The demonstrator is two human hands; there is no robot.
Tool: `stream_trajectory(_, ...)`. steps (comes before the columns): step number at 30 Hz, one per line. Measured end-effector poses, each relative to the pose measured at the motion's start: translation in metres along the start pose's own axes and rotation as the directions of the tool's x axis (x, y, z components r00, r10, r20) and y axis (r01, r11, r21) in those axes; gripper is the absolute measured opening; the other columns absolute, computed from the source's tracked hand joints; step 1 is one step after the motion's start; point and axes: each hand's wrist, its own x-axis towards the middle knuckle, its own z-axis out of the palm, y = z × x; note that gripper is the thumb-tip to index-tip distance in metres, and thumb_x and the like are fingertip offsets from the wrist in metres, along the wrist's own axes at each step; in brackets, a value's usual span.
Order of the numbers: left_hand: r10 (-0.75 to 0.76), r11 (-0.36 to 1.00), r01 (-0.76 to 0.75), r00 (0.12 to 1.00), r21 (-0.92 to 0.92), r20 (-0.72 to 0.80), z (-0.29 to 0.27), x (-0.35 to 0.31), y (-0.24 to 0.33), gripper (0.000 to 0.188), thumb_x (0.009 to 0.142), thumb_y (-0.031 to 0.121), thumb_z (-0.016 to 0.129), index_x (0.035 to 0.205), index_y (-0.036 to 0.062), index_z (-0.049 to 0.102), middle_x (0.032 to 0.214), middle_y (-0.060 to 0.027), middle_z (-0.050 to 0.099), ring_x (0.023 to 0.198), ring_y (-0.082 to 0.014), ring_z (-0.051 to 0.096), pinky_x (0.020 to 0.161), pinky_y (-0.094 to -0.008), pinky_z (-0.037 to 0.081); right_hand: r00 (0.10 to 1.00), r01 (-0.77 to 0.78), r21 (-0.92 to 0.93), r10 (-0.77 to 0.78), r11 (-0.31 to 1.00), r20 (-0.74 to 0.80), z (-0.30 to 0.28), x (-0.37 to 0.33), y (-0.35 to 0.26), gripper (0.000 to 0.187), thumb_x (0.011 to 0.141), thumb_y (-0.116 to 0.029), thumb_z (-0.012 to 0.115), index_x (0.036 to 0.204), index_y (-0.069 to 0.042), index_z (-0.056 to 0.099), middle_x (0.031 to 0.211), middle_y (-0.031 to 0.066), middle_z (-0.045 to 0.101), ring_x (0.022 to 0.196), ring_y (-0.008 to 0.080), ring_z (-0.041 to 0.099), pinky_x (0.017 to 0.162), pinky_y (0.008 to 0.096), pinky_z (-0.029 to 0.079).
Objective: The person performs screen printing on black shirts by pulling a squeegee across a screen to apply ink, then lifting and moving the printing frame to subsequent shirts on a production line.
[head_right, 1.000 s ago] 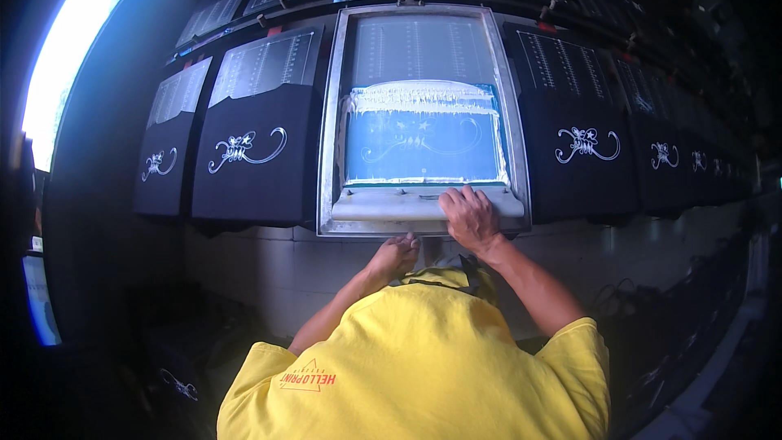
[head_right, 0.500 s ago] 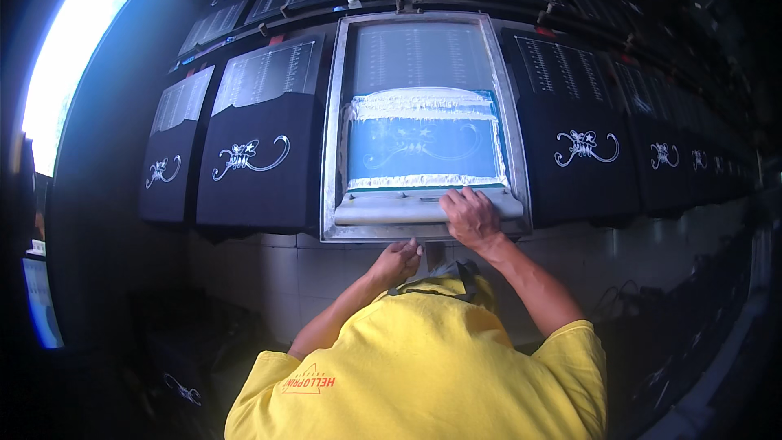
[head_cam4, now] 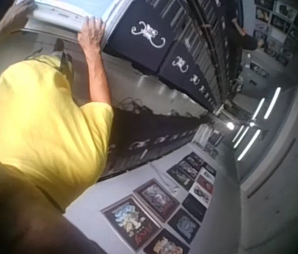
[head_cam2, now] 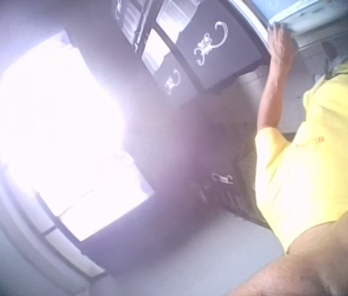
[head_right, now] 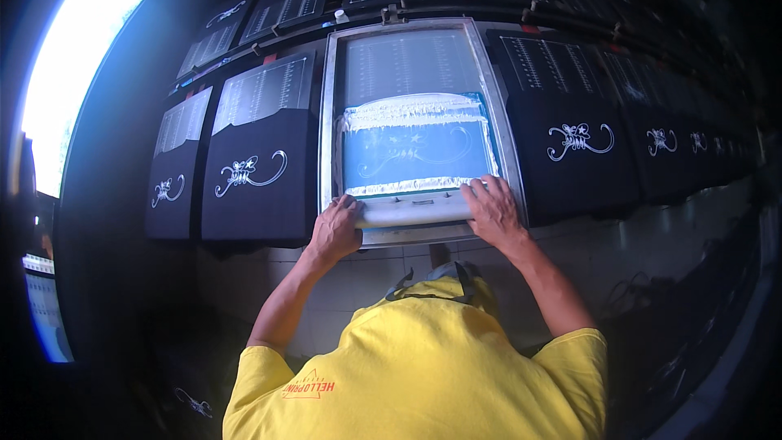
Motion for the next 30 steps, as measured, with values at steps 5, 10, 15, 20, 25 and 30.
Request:
stream_trajectory(5, -0.015, 1.000, 0.014, 0.996, -0.010, -0.087, 0.009, 0.000, 0.006, 0.037, 0.069, -0.005, 0.059, 0.105, -0.0024, 0.063, 0.114, -0.0187, 0.065, 0.108, -0.0376, 0.062, 0.091, -0.0442, 0.053, 0.994, -0.101, 0.011, 0.101, 0.995, 0.032, 0.018, -0.028, 0.038, 0.029, 0.062, 0.004, 0.065, 0.090, -0.003, 0.061, 0.101, 0.0109, 0.064, 0.098, 0.0315, 0.058, 0.085, 0.0402, 0.048)
stream_trajectory(10, -0.065, 0.998, 0.064, 0.996, -0.011, -0.059, 0.001, 0.007, 0.003, 0.040, 0.070, -0.004, 0.058, 0.109, -0.0009, 0.063, 0.122, -0.0182, 0.064, 0.117, -0.0358, 0.060, 0.094, -0.0428, 0.053, 0.993, -0.060, 0.068, 0.066, 0.996, -0.098, 0.012, -0.018, 0.041, 0.030, 0.063, 0.006, 0.063, 0.092, -0.002, 0.061, 0.096, 0.0113, 0.065, 0.092, 0.0313, 0.061, 0.080, 0.0406, 0.052)
stream_trajectory(15, -0.036, 0.999, 0.037, 0.998, 0.005, -0.042, 0.005, -0.002, 0.003, 0.044, 0.069, -0.002, 0.060, 0.113, -0.0004, 0.063, 0.123, -0.0176, 0.064, 0.117, -0.0348, 0.060, 0.096, -0.0416, 0.052, 0.995, -0.094, 0.092, 0.097, 0.991, -0.032, 0.015, -0.035, 0.038, 0.034, 0.062, 0.006, 0.064, 0.095, -0.002, 0.061, 0.099, 0.0124, 0.064, 0.098, 0.0317, 0.061, 0.082, 0.0405, 0.053)
stream_trajectory(20, 0.022, 0.996, -0.015, 0.996, 0.085, -0.085, 0.035, -0.017, -0.006, 0.050, 0.066, 0.001, 0.063, 0.116, -0.0008, 0.063, 0.126, -0.0168, 0.063, 0.118, -0.0336, 0.060, 0.096, -0.0405, 0.052, 0.996, -0.079, 0.064, 0.081, 0.995, -0.031, 0.025, -0.045, 0.034, 0.030, 0.066, 0.005, 0.061, 0.096, 0.001, 0.061, 0.100, 0.0139, 0.063, 0.099, 0.0319, 0.061, 0.081, 0.0397, 0.054)
stream_trajectory(25, 0.080, 0.989, -0.055, 0.980, 0.139, -0.180, 0.041, 0.016, -0.024, 0.047, 0.066, 0.003, 0.062, 0.113, -0.0008, 0.065, 0.120, -0.0164, 0.067, 0.112, -0.0345, 0.064, 0.088, -0.0404, 0.055, 0.995, -0.069, 0.024, 0.070, 0.997, -0.072, 0.035, -0.011, 0.052, 0.024, 0.068, 0.004, 0.059, 0.092, 0.002, 0.061, 0.100, 0.0142, 0.064, 0.098, 0.0315, 0.062, 0.079, 0.0388, 0.055)
stream_trajectory(30, 0.105, 0.986, -0.075, 0.974, 0.149, -0.202, 0.024, 0.078, -0.048, 0.041, 0.068, 0.001, 0.061, 0.108, 0.0007, 0.066, 0.115, -0.0148, 0.069, 0.105, -0.0334, 0.068, 0.086, -0.0388, 0.057, 0.997, -0.051, 0.009, 0.051, 0.999, -0.060, 0.047, 0.039, 0.084, 0.022, 0.067, 0.005, 0.058, 0.089, 0.002, 0.060, 0.096, 0.0144, 0.065, 0.093, 0.0311, 0.063, 0.076, 0.0388, 0.056)
